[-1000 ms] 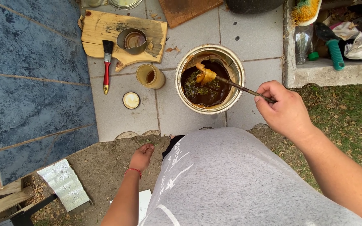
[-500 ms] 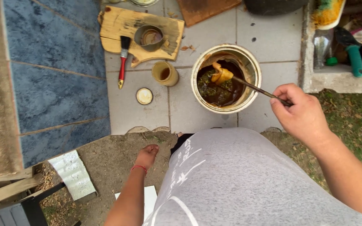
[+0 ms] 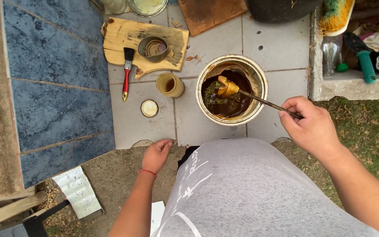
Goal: Stirring paint and varnish in containers using a wooden stick and preparing painting tools.
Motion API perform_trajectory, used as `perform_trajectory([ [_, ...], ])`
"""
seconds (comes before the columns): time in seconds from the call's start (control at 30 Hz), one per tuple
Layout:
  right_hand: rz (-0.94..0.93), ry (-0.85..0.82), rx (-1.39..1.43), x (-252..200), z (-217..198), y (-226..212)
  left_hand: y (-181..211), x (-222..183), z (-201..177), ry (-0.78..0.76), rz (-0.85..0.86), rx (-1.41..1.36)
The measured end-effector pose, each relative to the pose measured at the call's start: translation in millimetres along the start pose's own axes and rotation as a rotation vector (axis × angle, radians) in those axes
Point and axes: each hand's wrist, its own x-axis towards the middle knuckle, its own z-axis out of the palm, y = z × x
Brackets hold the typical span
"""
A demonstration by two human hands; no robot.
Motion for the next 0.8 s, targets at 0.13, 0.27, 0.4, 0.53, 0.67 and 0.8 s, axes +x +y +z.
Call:
perform_trajectory([
  [0.13,-0.005,-0.02,-0.018,-2,1,8,61,-20,-26,0.311,0.464,-0.001],
  [0.27,-0.071,-0.004,-0.073,-2,1,12,136,-39,-68,0.632,0.996,0.188],
  [0.4,-0.058,-0.039,-0.082,-2,-4,5,206,-52,-91,0.607,1.138,0.348],
  [0.53,-0.052,-0.089,-0.097,1,-5,2,243,-44,-87,0.569,1.263,0.606],
  [0.67,-0.074,-0.091,-0.096,2,-6,2,253,-41,-79,0.602,1.238,0.716],
  [0.8,-0.16,-0.033,-0.075,1,-2,7,246,-39,-84,0.645,1.215,0.703],
])
